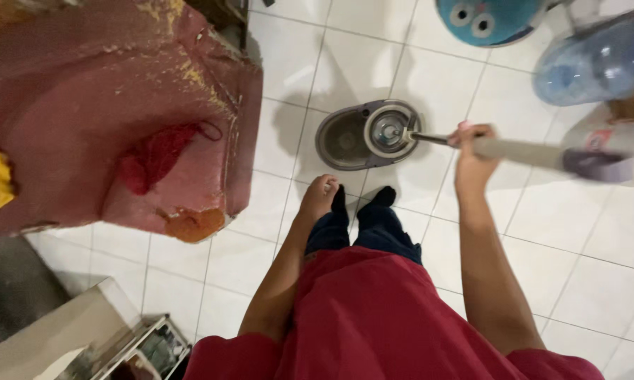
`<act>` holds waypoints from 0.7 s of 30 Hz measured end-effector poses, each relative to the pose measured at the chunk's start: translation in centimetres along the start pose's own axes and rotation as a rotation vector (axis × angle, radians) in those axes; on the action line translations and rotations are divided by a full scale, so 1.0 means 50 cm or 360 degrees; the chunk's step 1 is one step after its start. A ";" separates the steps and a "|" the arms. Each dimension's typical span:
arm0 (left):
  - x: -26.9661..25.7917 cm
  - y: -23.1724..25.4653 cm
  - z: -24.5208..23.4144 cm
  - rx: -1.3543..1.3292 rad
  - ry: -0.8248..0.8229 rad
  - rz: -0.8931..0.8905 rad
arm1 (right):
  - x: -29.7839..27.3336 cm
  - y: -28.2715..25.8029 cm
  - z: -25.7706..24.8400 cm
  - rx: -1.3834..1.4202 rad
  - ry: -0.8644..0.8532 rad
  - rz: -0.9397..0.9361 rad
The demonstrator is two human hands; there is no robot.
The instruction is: The person wrings out a mop head in a spin bucket and then uses the mop to clean the floor in a hallway.
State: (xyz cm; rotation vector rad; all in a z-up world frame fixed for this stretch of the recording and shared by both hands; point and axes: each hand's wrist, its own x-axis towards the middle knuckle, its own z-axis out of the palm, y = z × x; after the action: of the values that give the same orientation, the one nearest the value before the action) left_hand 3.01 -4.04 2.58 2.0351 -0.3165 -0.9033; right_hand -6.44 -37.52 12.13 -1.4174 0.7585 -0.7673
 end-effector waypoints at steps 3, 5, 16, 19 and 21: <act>0.005 0.041 -0.005 0.0116 -0.0050 -0.0133 | 0.054 -0.195 -0.015 0.0287 0.0178 -0.0368; 0.010 0.067 -0.007 0.0018 -0.0068 -0.0139 | 0.069 -0.273 -0.019 0.0263 0.0428 -0.0446; 0.043 0.062 -0.005 -0.0147 -0.0055 -0.0047 | -0.019 0.063 -0.006 0.0214 -0.0123 -0.0254; 0.043 0.033 -0.003 -0.0119 -0.0022 -0.0069 | 0.000 0.048 0.003 -0.0038 -0.0263 -0.0079; 0.056 0.019 -0.007 -0.0166 -0.0029 0.0006 | 0.028 -0.002 0.014 -0.0366 -0.0294 0.0004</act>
State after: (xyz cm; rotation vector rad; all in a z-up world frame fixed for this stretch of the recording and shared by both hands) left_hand 5.33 -5.83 2.12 1.9313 -0.2774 -0.9176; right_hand -5.10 -38.30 12.23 -1.6680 0.7212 -0.5504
